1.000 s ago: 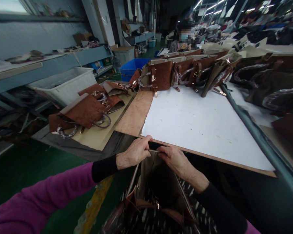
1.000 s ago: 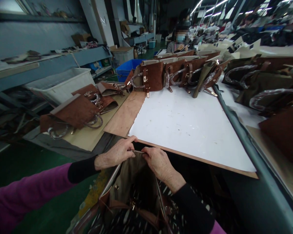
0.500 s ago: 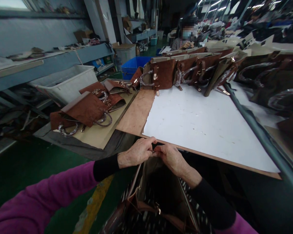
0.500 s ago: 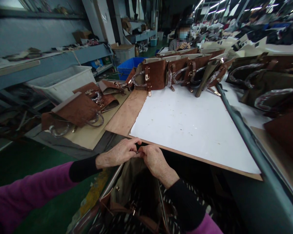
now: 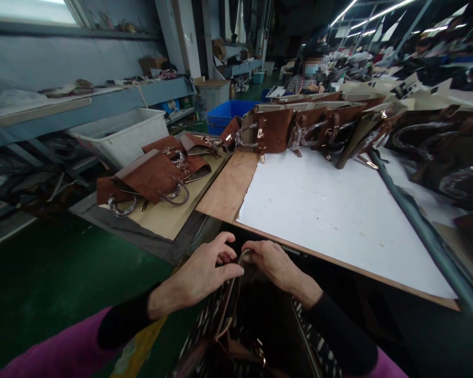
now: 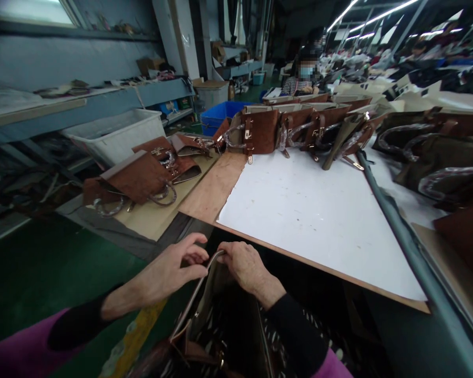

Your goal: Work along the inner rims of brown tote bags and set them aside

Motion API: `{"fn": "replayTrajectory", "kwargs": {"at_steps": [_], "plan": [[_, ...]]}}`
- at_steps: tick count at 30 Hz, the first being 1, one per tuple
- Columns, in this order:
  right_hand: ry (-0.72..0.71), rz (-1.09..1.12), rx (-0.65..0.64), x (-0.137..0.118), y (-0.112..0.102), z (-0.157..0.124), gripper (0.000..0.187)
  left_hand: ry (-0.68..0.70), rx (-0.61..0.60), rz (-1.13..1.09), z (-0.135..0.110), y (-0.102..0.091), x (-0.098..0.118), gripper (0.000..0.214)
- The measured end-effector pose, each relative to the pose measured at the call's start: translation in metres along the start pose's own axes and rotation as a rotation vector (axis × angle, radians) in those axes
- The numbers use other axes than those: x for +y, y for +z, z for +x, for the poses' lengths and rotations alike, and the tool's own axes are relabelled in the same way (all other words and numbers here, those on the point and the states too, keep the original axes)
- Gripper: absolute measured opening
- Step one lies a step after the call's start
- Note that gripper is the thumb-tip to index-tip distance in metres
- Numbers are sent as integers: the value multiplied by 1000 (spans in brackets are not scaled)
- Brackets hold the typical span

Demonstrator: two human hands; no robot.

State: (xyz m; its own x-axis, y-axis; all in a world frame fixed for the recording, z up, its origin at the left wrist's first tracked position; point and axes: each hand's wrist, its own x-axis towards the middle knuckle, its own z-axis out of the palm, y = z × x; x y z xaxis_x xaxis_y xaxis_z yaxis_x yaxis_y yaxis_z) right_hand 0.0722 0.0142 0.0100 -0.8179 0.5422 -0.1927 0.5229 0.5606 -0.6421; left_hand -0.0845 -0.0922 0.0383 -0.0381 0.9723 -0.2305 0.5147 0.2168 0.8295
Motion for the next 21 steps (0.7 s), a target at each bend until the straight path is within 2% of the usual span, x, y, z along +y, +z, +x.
{"fn": "replayTrajectory", "kwargs": {"at_steps": [4,6,8,12,15,18,21], "plan": [[102,-155,58,-7,-19,3,26,-75,18,50,-47,-7,0,82],[147,-259,81,-12,-33,7,26,-80,37,60,-58,-6,3,87],[181,-330,99,-18,-48,12,25,-44,80,46,-58,-6,7,83],[218,-375,151,-30,-77,19,24,51,134,-57,-30,-21,13,63],[229,-370,157,-39,-87,14,21,103,9,-212,5,-47,3,51],[181,-322,88,-47,-80,0,16,136,-131,-332,40,-71,-16,46],[123,-215,-10,-43,-56,-23,16,87,-353,-320,60,-75,-35,41]]}}
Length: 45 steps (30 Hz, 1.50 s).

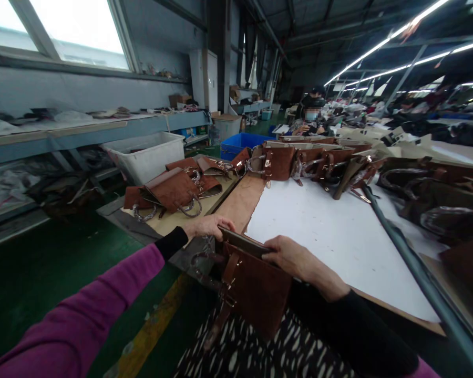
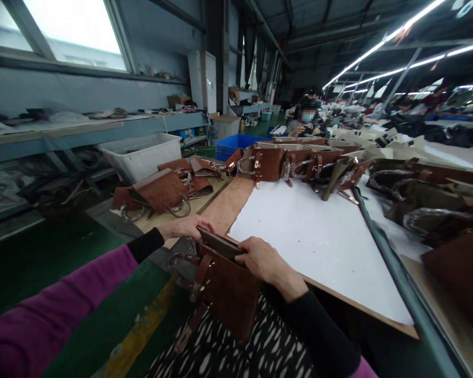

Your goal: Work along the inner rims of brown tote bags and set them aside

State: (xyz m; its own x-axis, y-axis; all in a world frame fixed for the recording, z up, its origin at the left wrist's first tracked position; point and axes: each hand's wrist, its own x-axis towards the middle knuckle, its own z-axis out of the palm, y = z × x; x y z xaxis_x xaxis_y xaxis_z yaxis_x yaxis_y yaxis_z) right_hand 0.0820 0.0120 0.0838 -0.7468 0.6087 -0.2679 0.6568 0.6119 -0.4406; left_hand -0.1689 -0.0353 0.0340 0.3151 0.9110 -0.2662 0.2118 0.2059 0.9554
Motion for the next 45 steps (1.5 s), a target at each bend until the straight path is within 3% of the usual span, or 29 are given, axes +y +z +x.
{"fn": "replayTrajectory", "kwargs": {"at_steps": [4,7,13,18,26,31,38,45], "plan": [[13,376,-135,29,38,-33,17,-78,-193,-43,4,25,-21,44],[77,596,-212,54,54,-53,16,-92,-243,-36,2,51,-24,41],[137,707,-204,73,63,-64,19,-15,-272,-59,12,64,-10,38],[129,749,-205,78,66,-60,23,55,-156,18,19,75,-2,33],[157,789,-226,84,65,-58,28,378,-16,610,13,84,-5,22],[152,822,-213,89,70,-58,25,472,176,693,9,90,-16,21],[172,816,-208,90,71,-58,24,528,219,869,9,99,-20,16],[160,837,-187,86,69,-59,25,632,362,926,8,108,-34,21]]}}
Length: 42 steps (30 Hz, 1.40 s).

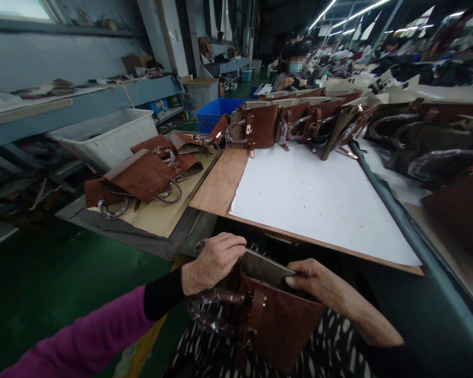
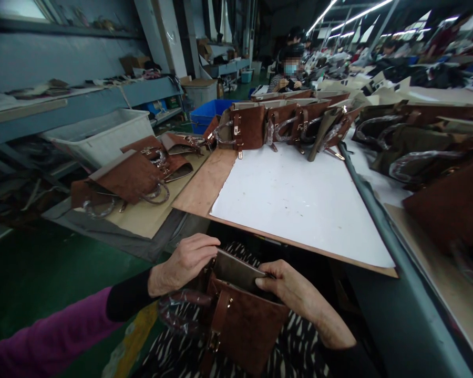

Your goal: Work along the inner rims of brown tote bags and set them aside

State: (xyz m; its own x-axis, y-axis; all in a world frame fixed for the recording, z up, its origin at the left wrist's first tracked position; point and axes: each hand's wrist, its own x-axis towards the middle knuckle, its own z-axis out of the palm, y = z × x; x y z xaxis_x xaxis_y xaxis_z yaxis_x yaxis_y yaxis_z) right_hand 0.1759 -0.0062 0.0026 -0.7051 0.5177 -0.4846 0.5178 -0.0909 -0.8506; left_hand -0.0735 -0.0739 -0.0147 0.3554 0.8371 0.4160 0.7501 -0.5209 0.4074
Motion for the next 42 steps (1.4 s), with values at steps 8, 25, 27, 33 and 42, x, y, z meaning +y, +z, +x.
{"fn": "replayTrajectory", "kwargs": {"at_steps": [8,25,27,33,42], "plan": [[15,19,-19,-2,1,1,27,-262,-141,-213,18,-7,4,13],[29,-87,32,0,4,0,21,-656,-324,-335,45,-19,4,6],[33,-119,50,-1,4,-1,20,-645,-317,-341,44,-17,0,5],[27,-130,60,0,4,0,21,-545,-459,-458,50,-17,-4,28],[2,-166,88,-4,5,-1,18,-286,-666,-417,68,-6,9,17]]}}
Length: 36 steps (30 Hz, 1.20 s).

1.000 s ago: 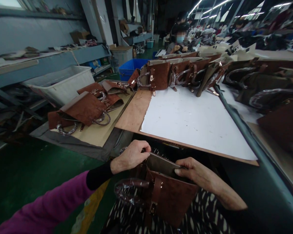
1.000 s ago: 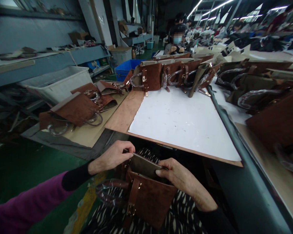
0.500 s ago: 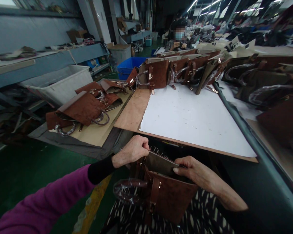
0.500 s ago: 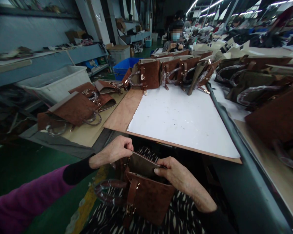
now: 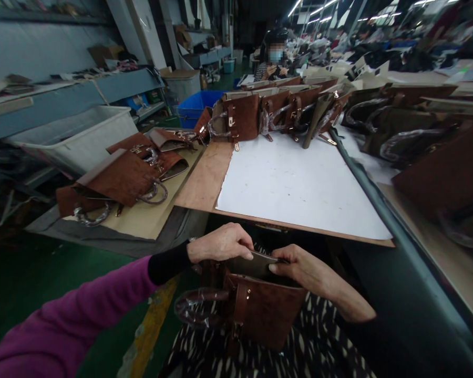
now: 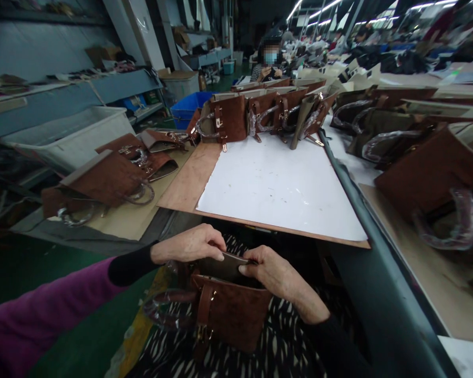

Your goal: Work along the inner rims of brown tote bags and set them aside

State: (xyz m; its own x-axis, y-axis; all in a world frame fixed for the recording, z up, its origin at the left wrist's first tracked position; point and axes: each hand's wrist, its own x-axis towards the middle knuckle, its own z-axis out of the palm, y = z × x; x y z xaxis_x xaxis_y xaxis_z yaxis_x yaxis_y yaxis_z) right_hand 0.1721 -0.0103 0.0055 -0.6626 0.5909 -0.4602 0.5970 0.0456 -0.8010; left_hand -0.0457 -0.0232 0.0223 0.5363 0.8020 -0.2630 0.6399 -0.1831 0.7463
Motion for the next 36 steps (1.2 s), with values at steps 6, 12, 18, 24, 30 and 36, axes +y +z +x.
{"fn": "replayTrajectory", "kwargs": {"at_steps": [6,12,18,24,30,36], "plan": [[10,-51,32,-3,1,-1,20,-42,-23,-94,14,13,7,21],[16,-52,89,-4,3,-3,20,7,-63,-143,24,18,12,21],[5,32,12,-1,2,-3,12,-47,-48,-123,27,22,15,18],[-50,104,-12,0,-2,-4,18,-38,38,-47,26,27,21,18],[-53,82,122,-1,-2,-3,20,39,-36,-92,21,14,11,17],[-28,54,118,6,-2,0,22,-60,-78,-120,-11,-15,-8,22]]}}
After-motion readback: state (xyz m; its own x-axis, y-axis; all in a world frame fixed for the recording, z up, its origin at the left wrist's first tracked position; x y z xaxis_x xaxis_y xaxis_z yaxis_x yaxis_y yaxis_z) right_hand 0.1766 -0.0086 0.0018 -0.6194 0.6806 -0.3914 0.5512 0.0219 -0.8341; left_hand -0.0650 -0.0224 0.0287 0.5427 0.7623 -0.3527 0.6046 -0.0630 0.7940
